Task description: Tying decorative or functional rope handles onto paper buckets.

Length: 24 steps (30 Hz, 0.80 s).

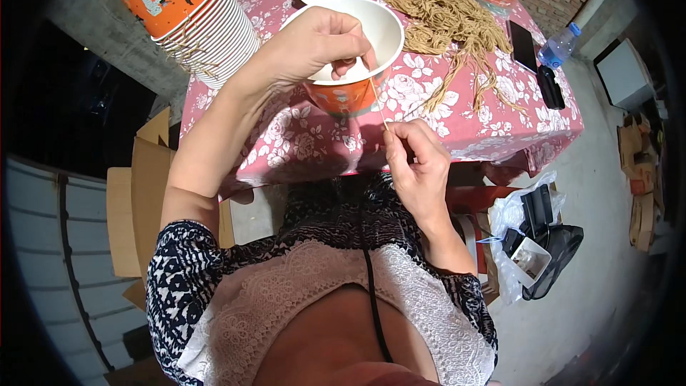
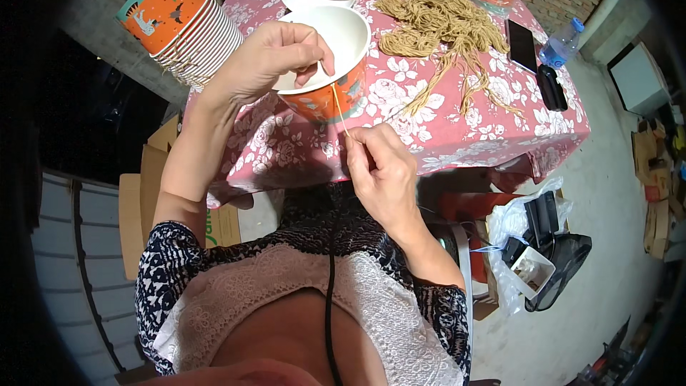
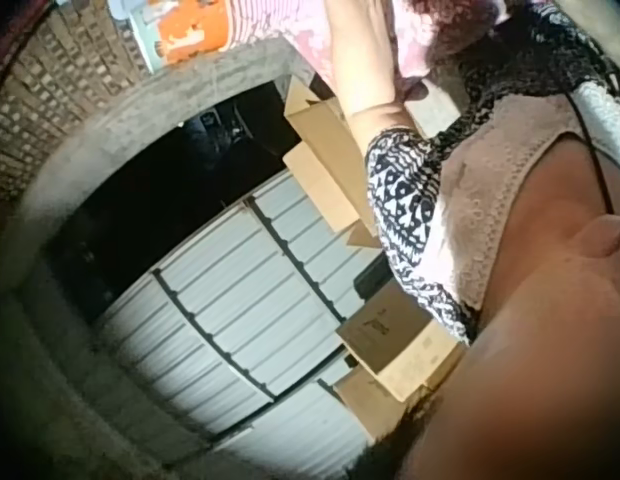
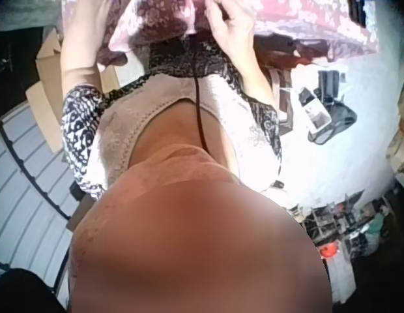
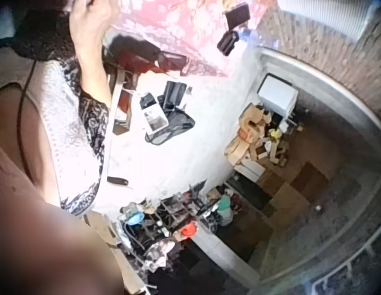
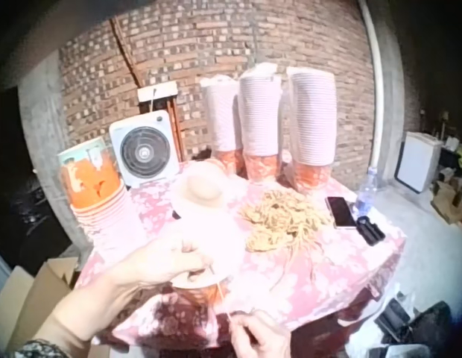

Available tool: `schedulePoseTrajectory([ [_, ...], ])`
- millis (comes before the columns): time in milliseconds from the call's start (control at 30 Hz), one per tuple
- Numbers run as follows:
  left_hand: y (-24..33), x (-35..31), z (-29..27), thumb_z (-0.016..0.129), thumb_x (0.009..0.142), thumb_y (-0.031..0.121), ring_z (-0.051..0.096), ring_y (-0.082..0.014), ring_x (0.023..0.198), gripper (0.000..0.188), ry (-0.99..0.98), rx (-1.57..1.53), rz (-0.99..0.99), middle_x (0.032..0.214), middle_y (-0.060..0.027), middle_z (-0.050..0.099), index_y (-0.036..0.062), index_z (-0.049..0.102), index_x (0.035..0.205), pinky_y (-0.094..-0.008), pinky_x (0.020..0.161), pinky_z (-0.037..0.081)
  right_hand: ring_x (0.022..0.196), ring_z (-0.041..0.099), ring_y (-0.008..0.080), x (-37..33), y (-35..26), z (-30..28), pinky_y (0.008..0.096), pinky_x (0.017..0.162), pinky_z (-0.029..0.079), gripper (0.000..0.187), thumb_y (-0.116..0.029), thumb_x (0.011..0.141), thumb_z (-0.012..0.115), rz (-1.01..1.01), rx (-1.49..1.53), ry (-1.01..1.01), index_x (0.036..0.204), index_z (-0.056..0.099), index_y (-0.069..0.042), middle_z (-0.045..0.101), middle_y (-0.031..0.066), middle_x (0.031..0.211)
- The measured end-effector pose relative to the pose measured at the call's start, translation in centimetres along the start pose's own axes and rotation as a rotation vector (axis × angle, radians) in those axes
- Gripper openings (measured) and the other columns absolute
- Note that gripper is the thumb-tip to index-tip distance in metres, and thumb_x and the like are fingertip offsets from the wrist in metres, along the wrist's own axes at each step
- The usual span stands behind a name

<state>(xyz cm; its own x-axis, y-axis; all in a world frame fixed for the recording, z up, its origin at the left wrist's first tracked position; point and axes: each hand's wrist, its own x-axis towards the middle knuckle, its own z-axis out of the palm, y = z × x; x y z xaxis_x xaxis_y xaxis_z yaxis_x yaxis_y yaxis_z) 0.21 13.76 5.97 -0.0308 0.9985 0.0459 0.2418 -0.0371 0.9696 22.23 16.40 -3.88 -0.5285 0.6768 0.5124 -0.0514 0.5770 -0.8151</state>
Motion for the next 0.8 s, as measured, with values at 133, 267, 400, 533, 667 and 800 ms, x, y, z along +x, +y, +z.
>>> schedulePoseTrajectory([
  [133,0.3,0.4,1.0,0.059,0.086,0.009,0.048,-0.0043,0.049,0.018,0.062,-0.105,-0.051,0.073,-0.0083,0.066,-0.0010,0.062,0.072,-0.0182,0.047,0.039,0.058,0.053,0.0164,0.6,-0.6,-0.7,0.0280,0.053,0.043,0.007,0.003,0.084,0.064,-0.015,0.032,0.026,0.091,0.065,0.002,0.056,0.0098,0.073],
  [267,0.3,0.7,1.0,0.061,0.088,0.011,0.048,-0.0041,0.048,0.019,0.047,-0.143,-0.059,0.070,-0.0062,0.064,-0.0021,0.064,0.075,-0.0182,0.047,0.039,0.058,0.054,0.0177,1.5,-0.6,-0.9,0.0286,0.054,0.043,0.008,0.005,0.083,0.064,-0.106,0.061,0.074,0.091,0.065,0.003,0.056,0.0103,0.072],
  [400,0.5,0.7,0.9,0.066,0.090,0.014,0.053,-0.0058,0.057,0.017,-0.033,-0.048,-0.029,0.074,-0.0054,0.064,-0.0017,0.064,0.082,-0.0197,0.054,0.043,0.060,0.056,0.0193,2.7,-0.5,-1.0,0.0297,0.055,0.045,0.008,0.004,0.083,0.065,-0.158,0.015,0.076,0.091,0.064,0.002,0.057,0.0107,0.072],
  [533,0.8,0.5,1.4,0.070,0.085,0.007,0.056,-0.0046,0.063,0.013,-0.086,0.053,-0.005,0.076,-0.0011,0.063,-0.0035,0.065,0.090,-0.0197,0.058,0.045,0.062,0.059,0.0223,4.5,-0.7,-1.3,0.0313,0.057,0.046,0.008,0.003,0.082,0.065,-0.216,-0.026,0.091,0.089,0.064,0.001,0.058,0.0112,0.073],
  [667,1.6,0.0,1.7,0.070,0.083,0.003,0.057,-0.0037,0.068,0.014,-0.150,0.136,-0.052,0.079,0.0008,0.064,-0.0029,0.065,0.094,-0.0190,0.062,0.046,0.064,0.060,0.0240,5.8,-1.0,-1.4,0.0324,0.057,0.047,0.007,0.003,0.082,0.065,-0.296,-0.066,0.101,0.088,0.063,0.001,0.060,0.0120,0.075],
  [800,1.1,0.5,1.9,0.070,0.083,0.003,0.058,-0.0044,0.070,0.013,-0.134,0.196,-0.026,0.080,0.0003,0.064,-0.0029,0.065,0.093,-0.0193,0.064,0.047,0.064,0.061,0.0233,6.9,-0.9,-0.8,0.0317,0.058,0.048,0.007,0.003,0.082,0.065,-0.286,-0.010,0.112,0.087,0.061,0.001,0.061,0.0122,0.077],
])
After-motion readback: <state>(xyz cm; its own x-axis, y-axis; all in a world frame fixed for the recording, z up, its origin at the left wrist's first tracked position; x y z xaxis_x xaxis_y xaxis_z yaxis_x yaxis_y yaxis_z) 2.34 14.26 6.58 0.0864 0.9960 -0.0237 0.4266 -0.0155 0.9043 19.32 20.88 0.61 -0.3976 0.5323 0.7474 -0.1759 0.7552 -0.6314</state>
